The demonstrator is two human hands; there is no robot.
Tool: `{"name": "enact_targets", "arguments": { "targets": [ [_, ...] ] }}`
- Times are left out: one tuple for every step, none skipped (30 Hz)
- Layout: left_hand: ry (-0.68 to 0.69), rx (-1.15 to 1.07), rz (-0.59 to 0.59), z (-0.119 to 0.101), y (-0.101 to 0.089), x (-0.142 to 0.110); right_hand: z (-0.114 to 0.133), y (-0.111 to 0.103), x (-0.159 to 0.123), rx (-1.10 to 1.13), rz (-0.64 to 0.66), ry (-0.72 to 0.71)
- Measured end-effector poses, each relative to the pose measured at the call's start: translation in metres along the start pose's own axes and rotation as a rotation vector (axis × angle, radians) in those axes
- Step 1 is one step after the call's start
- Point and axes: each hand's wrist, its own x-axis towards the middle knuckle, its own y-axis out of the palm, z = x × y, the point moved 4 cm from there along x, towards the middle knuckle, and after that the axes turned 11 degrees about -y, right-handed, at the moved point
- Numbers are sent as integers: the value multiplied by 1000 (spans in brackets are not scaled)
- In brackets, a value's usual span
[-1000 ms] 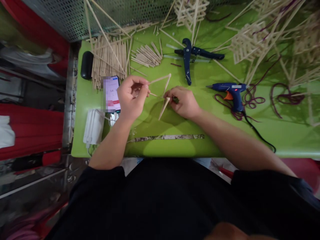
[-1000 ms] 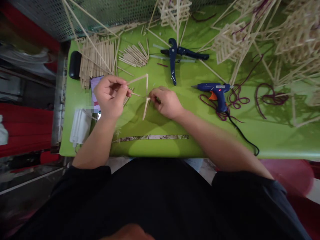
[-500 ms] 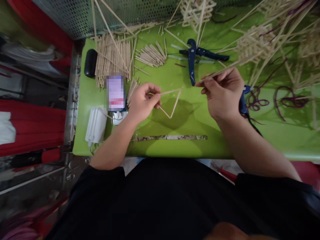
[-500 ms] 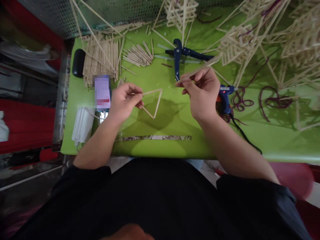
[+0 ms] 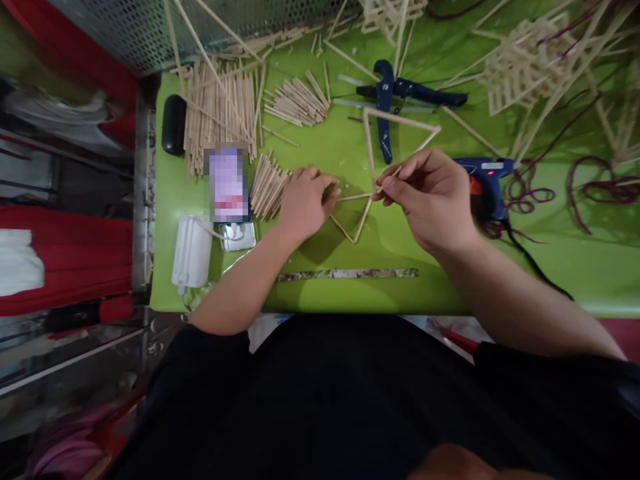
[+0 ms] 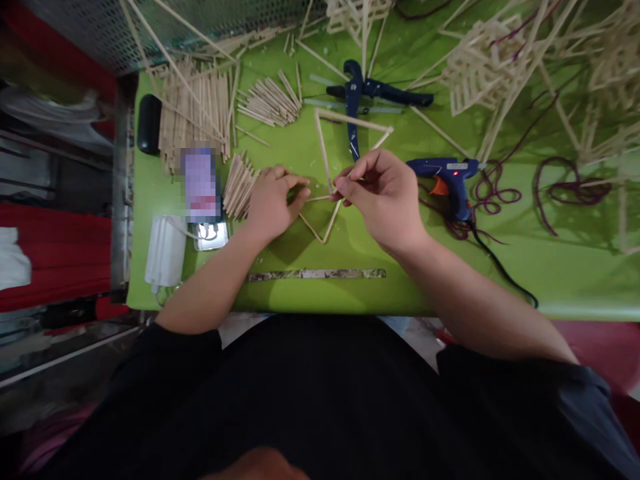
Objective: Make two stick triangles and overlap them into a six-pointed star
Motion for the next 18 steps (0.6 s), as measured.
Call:
{"name": "enact_targets", "arguments": {
  "targets": [
    [1,-24,2,0,1,2,-3,2,-2,24,20,35],
    [2,-59,-3,-1,0,3,-6,4,-5,46,36,69],
    [4,-102,-11,-4,-2,2,-10,6,-7,63,45,89],
    [11,-153,-19,-7,-5,0,-12,8,-8,72,51,94],
    [24,-210,-19,-11,-9,-3,-14,9,-10,70,57,81],
    [44,-273,-9,-16,-13,-8,-15,10,-11,59,58,55],
    [70,-336,13,-22,-17,-14,-15,11,-12,42,57,24],
    [95,-395,40,-27,-20,-20,-14,13,-13,23,54,-2],
    [113,-447,62,-32,-23,-26,-13,14,-14,6,53,-19],
    [125,-486,72,-35,-25,-32,-12,15,-15,-6,50,-31],
    [132,-511,72,-38,-26,-36,-10,17,-16,-11,47,-39],
    [137,-522,65,-40,-27,-40,-7,18,-18,-13,47,-47],
    [142,-522,58,-41,-27,-43,-5,19,-19,-15,51,-55],
    [148,-516,51,-42,-26,-44,-2,21,-21,-23,57,-63],
    [158,-508,48,-42,-25,-45,1,22,-23,-38,63,-72],
    [174,-504,45,-42,-23,-45,4,24,-25,-59,68,-79],
    [191,-503,39,-42,-22,-46,6,25,-26,-84,72,-84],
    [206,-502,32,-42,-22,-46,9,26,-28,-107,71,-91]
  ]
}}
